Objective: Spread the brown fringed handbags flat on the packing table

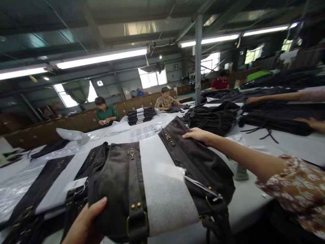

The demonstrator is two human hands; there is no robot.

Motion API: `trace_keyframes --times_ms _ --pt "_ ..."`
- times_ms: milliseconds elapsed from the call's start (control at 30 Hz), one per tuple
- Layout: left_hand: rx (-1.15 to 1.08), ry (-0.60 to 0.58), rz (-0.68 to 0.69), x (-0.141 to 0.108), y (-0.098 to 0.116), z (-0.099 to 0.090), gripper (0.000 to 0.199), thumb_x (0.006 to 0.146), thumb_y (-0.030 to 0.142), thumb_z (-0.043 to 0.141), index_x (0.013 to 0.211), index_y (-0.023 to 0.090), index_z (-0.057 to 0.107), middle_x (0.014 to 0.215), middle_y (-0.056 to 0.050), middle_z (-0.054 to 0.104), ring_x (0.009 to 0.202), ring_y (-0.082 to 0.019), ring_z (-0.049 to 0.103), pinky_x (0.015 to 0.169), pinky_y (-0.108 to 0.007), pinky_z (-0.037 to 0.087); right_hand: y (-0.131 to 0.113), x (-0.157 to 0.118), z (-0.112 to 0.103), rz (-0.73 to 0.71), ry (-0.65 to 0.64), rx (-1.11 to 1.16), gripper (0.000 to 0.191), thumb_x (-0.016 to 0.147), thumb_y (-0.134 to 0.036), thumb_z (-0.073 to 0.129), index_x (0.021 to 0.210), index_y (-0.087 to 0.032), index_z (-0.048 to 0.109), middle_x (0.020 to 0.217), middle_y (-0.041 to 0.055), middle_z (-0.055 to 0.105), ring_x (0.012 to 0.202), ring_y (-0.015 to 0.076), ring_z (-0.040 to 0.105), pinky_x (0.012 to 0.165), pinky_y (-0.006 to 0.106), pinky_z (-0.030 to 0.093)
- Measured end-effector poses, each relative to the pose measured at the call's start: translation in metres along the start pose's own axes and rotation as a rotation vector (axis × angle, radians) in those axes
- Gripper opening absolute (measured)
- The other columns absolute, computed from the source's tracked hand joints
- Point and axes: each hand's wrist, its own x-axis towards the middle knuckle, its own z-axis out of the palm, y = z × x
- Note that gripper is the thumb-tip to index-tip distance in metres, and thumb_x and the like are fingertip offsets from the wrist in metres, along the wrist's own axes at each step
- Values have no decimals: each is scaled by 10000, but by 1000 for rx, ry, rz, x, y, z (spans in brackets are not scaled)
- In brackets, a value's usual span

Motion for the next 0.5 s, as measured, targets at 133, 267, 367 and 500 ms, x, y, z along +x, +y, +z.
trace_keyframes --times_ms 133,267,367,500 --pt "-202 27 -25 -4 -7 52 497 725 403 705 1197 263 643 1180 -54 706 1127 -318 643 856 -399 610 42 24 0 19 -10 -37 195 712 -168 724 897 -109 706 812 97 720 657 185 658 642 278 568" --pt "-342 49 -73 26 -41 71 337 816 233 636 1152 212 616 1061 -54 739 907 -224 718 726 -299 611 81 39 20 1 -19 -138 190 746 -189 738 910 -100 699 899 101 719 787 182 669 770 284 556" --pt "-384 137 -154 48 -73 70 277 852 175 595 1128 195 604 982 -52 741 791 -179 713 689 -265 596 103 43 34 -28 24 -257 194 801 -224 711 949 -102 681 952 85 705 886 185 661 873 342 530" --pt "-365 219 -133 43 -92 60 295 918 262 538 1204 188 546 1179 -123 677 972 -217 694 833 -325 585 109 39 38 -86 106 -415 374 777 -273 740 1073 -61 656 1092 189 662 1129 317 579 1022 454 425"
